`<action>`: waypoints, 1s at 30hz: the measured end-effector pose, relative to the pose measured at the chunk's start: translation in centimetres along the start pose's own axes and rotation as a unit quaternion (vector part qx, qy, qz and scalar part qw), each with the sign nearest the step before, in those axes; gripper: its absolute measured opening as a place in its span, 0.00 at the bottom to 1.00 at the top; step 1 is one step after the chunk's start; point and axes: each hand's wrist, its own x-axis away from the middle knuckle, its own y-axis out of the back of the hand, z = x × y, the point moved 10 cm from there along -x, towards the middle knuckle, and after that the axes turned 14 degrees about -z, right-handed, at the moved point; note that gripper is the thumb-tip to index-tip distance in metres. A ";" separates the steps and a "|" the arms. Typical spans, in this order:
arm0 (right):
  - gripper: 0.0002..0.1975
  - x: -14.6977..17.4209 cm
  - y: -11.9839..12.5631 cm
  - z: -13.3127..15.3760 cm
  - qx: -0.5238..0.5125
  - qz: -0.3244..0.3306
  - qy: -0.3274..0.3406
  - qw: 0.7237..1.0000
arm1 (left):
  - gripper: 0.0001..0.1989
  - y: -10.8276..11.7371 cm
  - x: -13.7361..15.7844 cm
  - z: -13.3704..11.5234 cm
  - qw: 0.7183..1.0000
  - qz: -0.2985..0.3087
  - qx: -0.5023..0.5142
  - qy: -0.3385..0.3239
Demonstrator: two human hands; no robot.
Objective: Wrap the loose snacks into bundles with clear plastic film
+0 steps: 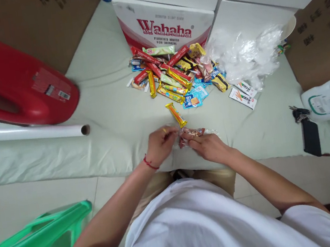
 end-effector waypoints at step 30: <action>0.20 0.1 0.1 -0.6 -0.038 0.004 -0.016 0.999 | 0.12 -5.1 -8.8 -1.2 0.918 0.321 -0.118 -0.201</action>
